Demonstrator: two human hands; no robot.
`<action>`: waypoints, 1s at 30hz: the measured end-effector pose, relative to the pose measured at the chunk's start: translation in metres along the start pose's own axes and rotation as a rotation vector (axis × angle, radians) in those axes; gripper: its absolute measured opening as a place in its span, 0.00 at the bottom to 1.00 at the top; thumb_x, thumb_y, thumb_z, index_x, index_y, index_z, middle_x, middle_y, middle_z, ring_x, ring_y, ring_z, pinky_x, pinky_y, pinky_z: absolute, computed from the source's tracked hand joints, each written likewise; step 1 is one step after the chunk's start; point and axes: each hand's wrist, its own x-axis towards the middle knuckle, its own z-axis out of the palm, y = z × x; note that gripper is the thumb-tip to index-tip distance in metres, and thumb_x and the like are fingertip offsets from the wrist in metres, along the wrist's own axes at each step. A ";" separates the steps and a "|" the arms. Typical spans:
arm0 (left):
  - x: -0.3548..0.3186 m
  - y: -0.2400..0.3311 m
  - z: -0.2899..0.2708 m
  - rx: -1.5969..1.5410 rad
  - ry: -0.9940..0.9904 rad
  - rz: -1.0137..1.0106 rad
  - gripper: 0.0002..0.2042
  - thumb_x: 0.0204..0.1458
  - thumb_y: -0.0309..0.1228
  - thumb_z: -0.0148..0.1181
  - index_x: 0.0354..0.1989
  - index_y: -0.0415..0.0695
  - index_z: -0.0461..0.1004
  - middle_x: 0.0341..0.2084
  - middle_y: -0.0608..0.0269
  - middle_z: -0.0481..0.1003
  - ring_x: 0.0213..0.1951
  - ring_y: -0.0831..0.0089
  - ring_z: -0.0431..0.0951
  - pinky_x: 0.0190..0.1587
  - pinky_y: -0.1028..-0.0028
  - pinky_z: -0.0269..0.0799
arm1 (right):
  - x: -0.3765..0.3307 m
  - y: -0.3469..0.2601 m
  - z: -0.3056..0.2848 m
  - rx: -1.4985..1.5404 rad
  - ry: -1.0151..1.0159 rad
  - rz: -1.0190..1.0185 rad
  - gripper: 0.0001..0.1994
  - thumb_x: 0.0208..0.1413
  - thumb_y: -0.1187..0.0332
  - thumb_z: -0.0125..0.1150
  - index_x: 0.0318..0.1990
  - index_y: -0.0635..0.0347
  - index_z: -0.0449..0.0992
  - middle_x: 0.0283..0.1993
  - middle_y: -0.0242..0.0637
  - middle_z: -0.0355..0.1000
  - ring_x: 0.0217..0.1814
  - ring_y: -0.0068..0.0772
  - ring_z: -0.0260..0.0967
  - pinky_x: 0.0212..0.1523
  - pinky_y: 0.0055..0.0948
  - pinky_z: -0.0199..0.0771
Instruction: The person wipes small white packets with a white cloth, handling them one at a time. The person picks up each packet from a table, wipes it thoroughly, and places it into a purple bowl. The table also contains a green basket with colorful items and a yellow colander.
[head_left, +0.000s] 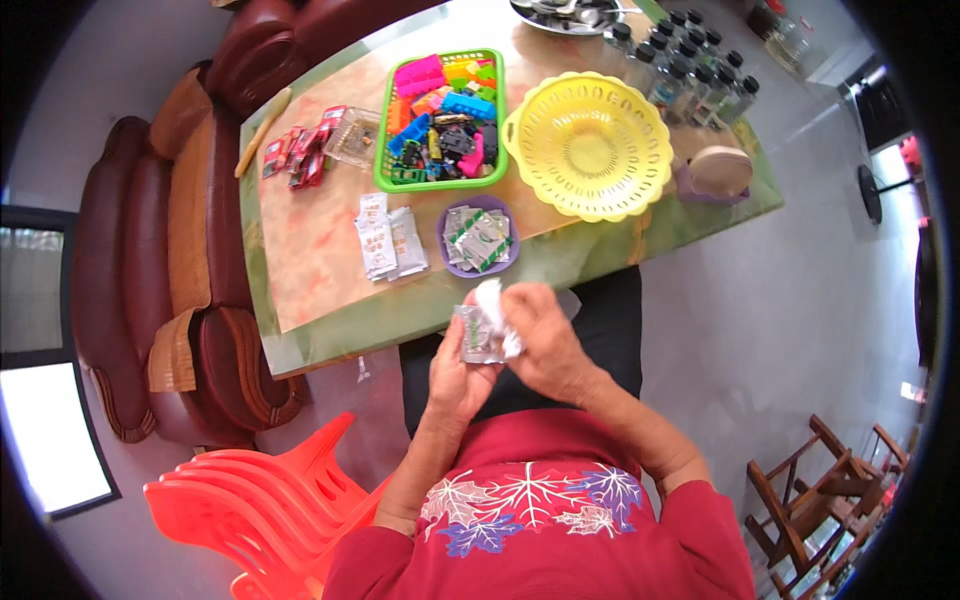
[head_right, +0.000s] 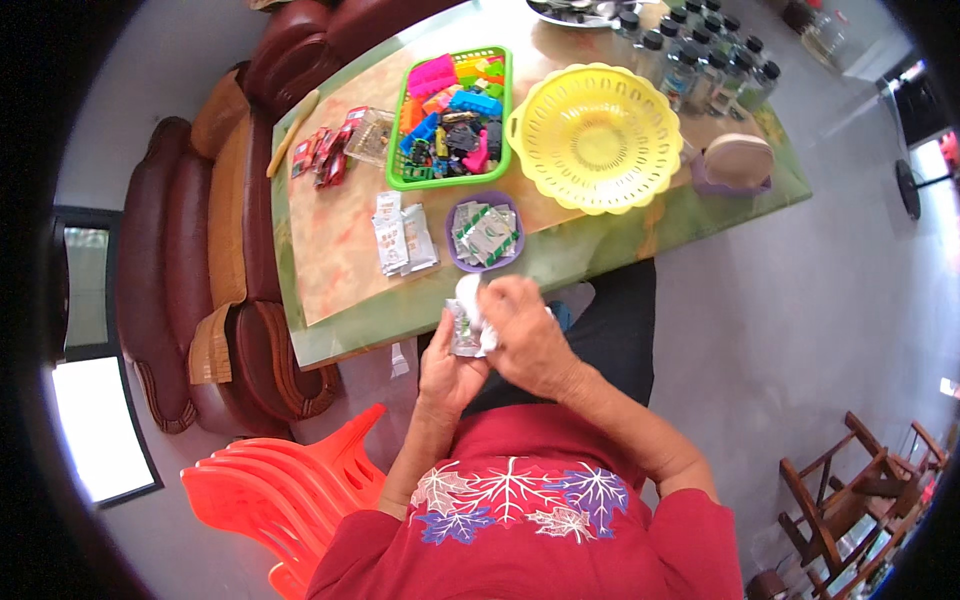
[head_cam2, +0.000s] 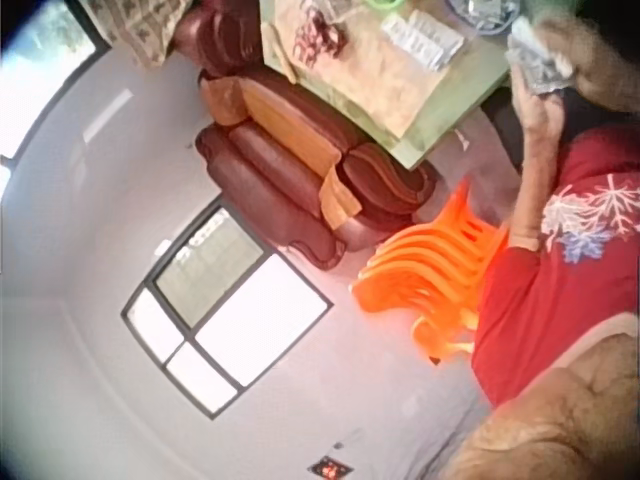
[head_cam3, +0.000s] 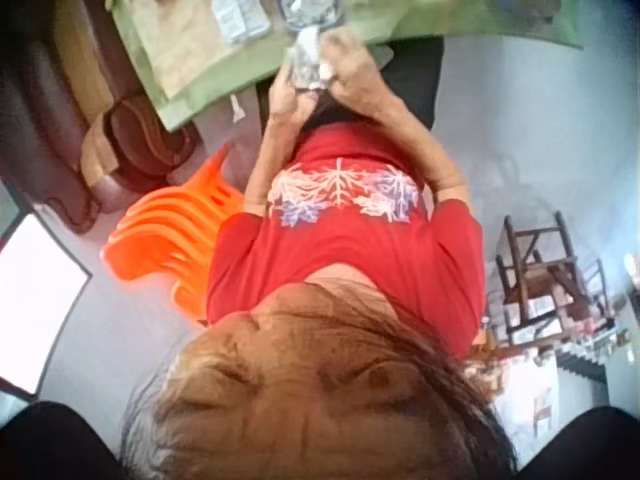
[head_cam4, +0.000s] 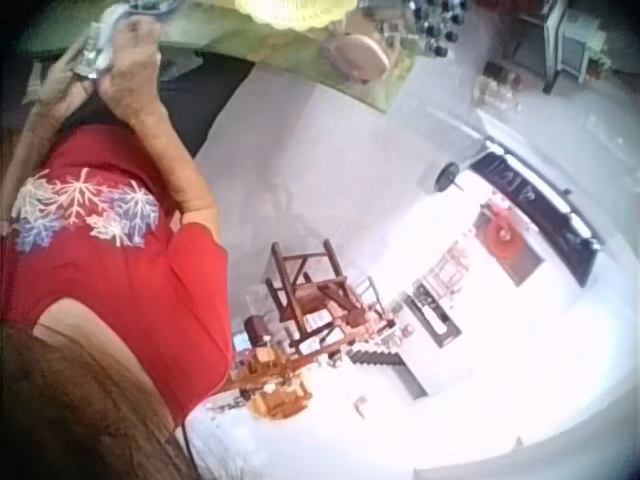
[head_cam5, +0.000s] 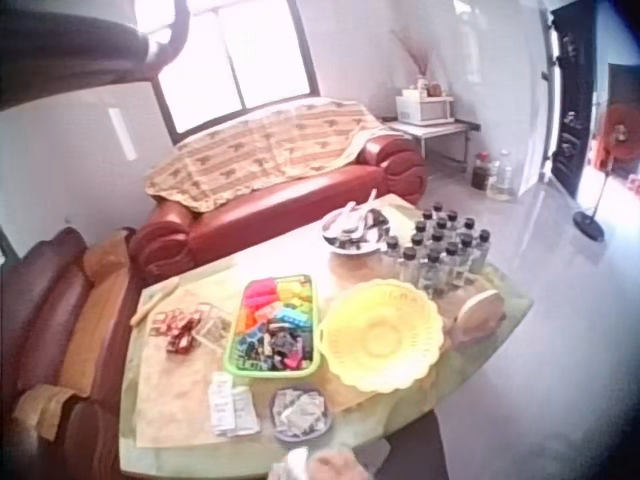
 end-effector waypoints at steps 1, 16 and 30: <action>0.001 -0.002 0.002 0.010 -0.055 0.007 0.23 0.65 0.41 0.33 0.66 0.47 0.51 0.61 0.51 0.60 0.60 0.59 0.64 0.62 0.59 0.60 | -0.004 -0.002 0.009 -0.038 -0.041 -0.076 0.23 0.39 0.75 0.60 0.48 0.65 0.69 0.46 0.46 0.64 0.49 0.50 0.61 0.50 0.42 0.64; 0.001 0.000 -0.001 -0.071 -0.096 0.164 0.22 0.61 0.27 0.44 0.64 0.41 0.54 0.62 0.51 0.59 0.62 0.59 0.61 0.63 0.58 0.58 | -0.031 0.043 0.037 -0.143 -0.050 0.379 0.18 0.47 0.74 0.56 0.49 0.61 0.70 0.35 0.47 0.65 0.37 0.54 0.68 0.38 0.44 0.70; 0.005 -0.008 -0.001 -0.008 -0.016 0.078 0.22 0.65 0.42 0.34 0.65 0.45 0.53 0.59 0.56 0.63 0.58 0.61 0.65 0.62 0.60 0.60 | -0.013 0.004 0.045 -0.332 -0.010 0.011 0.20 0.44 0.73 0.57 0.49 0.58 0.72 0.40 0.42 0.65 0.42 0.45 0.67 0.36 0.37 0.74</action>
